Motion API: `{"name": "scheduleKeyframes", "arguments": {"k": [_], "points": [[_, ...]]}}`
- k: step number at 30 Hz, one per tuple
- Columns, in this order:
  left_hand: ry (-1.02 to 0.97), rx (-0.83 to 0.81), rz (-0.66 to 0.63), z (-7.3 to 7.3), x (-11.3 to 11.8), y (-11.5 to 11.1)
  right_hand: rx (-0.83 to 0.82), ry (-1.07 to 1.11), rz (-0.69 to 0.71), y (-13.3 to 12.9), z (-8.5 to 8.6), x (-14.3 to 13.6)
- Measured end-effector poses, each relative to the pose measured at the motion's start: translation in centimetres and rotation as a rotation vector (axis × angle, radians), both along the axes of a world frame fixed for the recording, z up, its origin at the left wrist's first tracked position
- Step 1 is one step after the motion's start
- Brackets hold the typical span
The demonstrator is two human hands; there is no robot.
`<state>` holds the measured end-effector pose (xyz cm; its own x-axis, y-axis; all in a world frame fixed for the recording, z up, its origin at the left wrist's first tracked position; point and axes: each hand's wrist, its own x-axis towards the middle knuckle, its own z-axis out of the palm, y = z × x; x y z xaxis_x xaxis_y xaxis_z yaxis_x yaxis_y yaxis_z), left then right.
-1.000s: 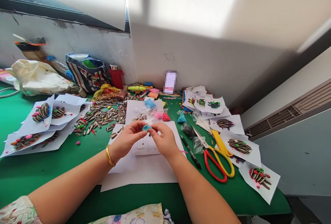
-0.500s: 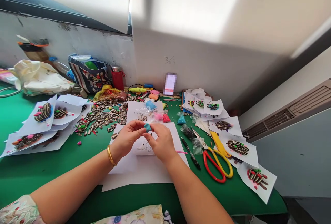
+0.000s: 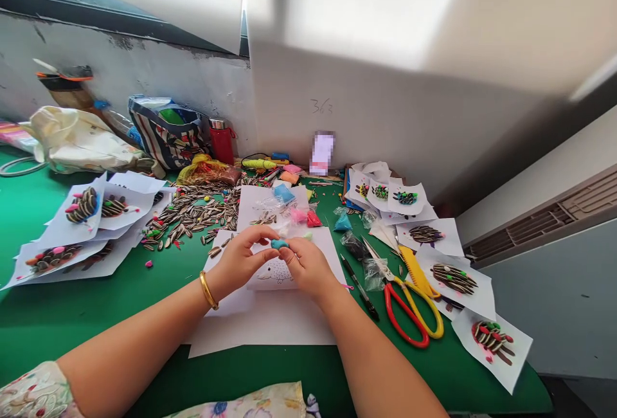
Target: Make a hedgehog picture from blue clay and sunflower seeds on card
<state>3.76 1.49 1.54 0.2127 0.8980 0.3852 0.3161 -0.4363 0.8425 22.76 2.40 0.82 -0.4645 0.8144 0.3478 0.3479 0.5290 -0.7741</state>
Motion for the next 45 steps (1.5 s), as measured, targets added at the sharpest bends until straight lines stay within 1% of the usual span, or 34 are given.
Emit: {"name": "scheduleKeyframes", "arguments": {"k": [2, 5, 8, 11, 13, 17, 19, 20, 22, 24, 27, 29, 30, 33, 34, 36, 39, 42, 45], "points": [[-0.060, -0.068, 0.046, -0.1, 0.1, 0.1, -0.008, 0.010, 0.000, 0.0, 0.1, 0.2], [-0.228, -0.221, 0.080, -0.2, 0.3, 0.2, -0.006, 0.066, -0.060, 0.0, 0.3, 0.3], [-0.328, -0.323, 0.005, -0.2, 0.5, 0.1, -0.031, 0.122, -0.102, -0.1, 0.2, 0.2], [-0.319, -0.367, -0.064, -0.1, 0.5, 0.1, -0.022, 0.150, -0.151, -0.1, 0.0, 0.1], [-0.225, -0.313, -0.060, 0.0, 0.3, 0.0, -0.016, 0.143, -0.164, 0.0, 0.0, 0.1], [0.069, -0.045, -0.006, 0.0, 0.0, 0.1, -0.005, 0.096, -0.141, -0.1, 0.2, -0.1], [0.139, 0.014, 0.027, -0.2, -0.1, 0.2, -0.005, 0.110, -0.132, -0.1, 0.2, -0.1], [0.136, 0.020, 0.043, -0.2, -0.1, 0.2, -0.018, 0.134, -0.132, -0.1, 0.2, 0.0], [0.063, -0.001, 0.049, -0.3, 0.0, 0.2, -0.074, 0.209, -0.137, -0.1, 0.0, 0.2], [-0.027, -0.047, 0.017, -0.4, 0.2, 0.2, -0.145, 0.280, -0.132, 0.1, -0.3, 0.4], [-0.062, -0.090, -0.006, -0.3, 0.6, 0.0, -0.226, 0.284, -0.056, 0.5, -0.8, 0.4], [-0.057, -0.119, -0.014, -0.1, 0.8, -0.2, -0.249, 0.223, -0.003, 0.6, -0.9, 0.1], [-0.063, -0.140, -0.030, -0.1, 0.9, -0.2, -0.251, 0.192, 0.002, 0.6, -0.9, 0.0], [-0.098, -0.203, -0.108, 0.1, 1.0, -0.3, -0.231, 0.146, -0.033, 0.6, -0.6, -0.1], [-0.112, -0.221, -0.125, 0.1, 1.0, -0.3, -0.227, 0.146, -0.035, 0.6, -0.5, -0.1], [-0.159, -0.256, -0.129, 0.1, 0.8, -0.2, -0.240, 0.170, 0.008, 0.6, -0.2, 0.2], [-0.237, -0.300, -0.105, -0.3, 0.7, 0.0, -0.315, 0.268, 0.057, 0.7, -0.1, 0.6], [-0.227, -0.284, -0.107, -0.5, 0.7, 0.1, -0.363, 0.284, 0.047, 0.8, -0.2, 0.5], [-0.172, -0.238, -0.110, -0.3, 0.8, 0.0, -0.342, 0.237, 0.090, 0.8, -0.4, 0.2]]}}
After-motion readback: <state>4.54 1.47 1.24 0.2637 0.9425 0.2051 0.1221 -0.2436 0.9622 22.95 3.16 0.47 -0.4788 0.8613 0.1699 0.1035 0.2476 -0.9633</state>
